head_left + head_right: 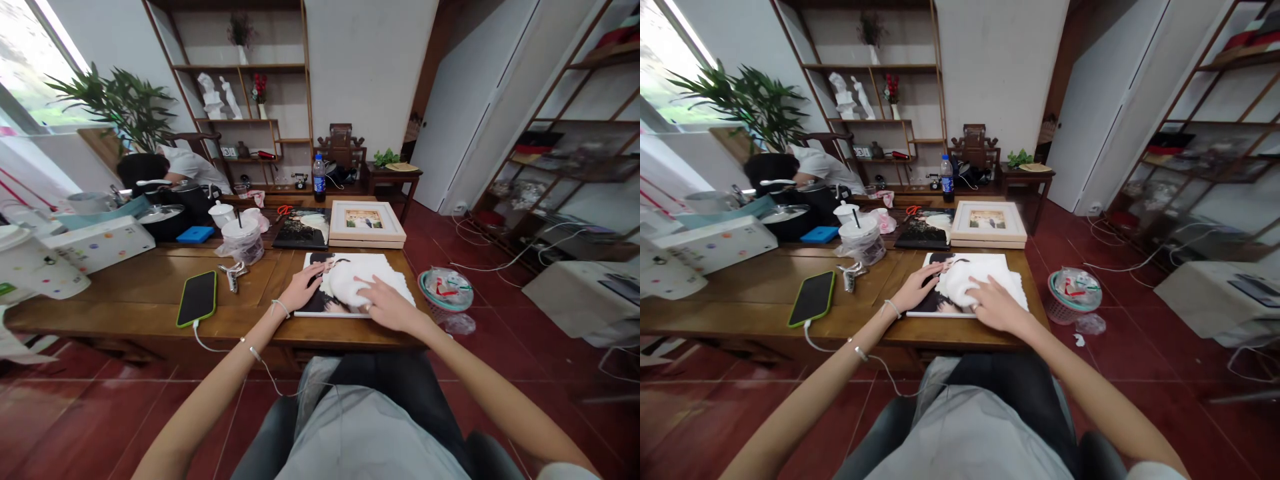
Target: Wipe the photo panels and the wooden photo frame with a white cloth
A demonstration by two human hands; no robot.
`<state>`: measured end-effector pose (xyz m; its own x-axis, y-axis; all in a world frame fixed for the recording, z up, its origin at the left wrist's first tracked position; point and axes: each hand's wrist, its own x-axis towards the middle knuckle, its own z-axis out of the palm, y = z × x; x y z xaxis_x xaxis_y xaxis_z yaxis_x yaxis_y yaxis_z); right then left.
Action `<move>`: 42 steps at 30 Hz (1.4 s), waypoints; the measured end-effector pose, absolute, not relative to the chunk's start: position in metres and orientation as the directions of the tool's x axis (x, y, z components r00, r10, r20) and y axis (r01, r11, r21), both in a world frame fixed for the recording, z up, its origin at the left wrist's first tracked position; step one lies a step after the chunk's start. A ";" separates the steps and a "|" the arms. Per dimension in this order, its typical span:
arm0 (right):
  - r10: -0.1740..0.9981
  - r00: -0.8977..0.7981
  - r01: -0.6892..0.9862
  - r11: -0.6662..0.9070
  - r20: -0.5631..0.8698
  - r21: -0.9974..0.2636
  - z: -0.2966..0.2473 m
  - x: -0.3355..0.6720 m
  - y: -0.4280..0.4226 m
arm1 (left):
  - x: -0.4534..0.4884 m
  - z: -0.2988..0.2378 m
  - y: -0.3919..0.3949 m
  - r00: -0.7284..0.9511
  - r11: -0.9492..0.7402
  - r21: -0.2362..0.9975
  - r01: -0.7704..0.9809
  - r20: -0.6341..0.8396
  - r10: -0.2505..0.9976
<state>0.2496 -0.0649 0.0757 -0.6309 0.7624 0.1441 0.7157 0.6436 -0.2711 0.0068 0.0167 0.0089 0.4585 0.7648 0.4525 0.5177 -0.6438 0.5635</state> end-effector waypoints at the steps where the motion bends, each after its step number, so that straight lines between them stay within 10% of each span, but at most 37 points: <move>1: 0.785 -0.599 0.735 0.618 0.160 -0.280 0.075 0.252 -0.054 | 0.007 0.009 0.017 0.460 -0.647 0.561 0.516 0.455 0.762; 14: 0.815 -0.566 0.641 0.532 0.126 -0.553 0.091 0.168 0.056 | 0.006 0.014 0.015 0.462 -0.653 0.574 0.494 0.463 0.757; 28: 0.928 -0.331 0.615 0.350 0.171 -0.706 0.065 0.304 0.026 | 0.006 0.009 0.017 0.449 -0.639 0.586 0.499 0.455 0.769; 42: 0.793 -0.603 0.667 0.557 0.080 -0.495 0.074 0.267 -0.096 | 0.007 0.006 0.019 0.448 -0.618 0.585 0.526 0.427 0.786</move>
<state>0.2669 -0.0958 0.0738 -0.6034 0.7934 0.0801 0.6666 0.5570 -0.4954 0.0068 0.0186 0.0063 0.4476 0.7857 0.4271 0.5262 -0.6175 0.5846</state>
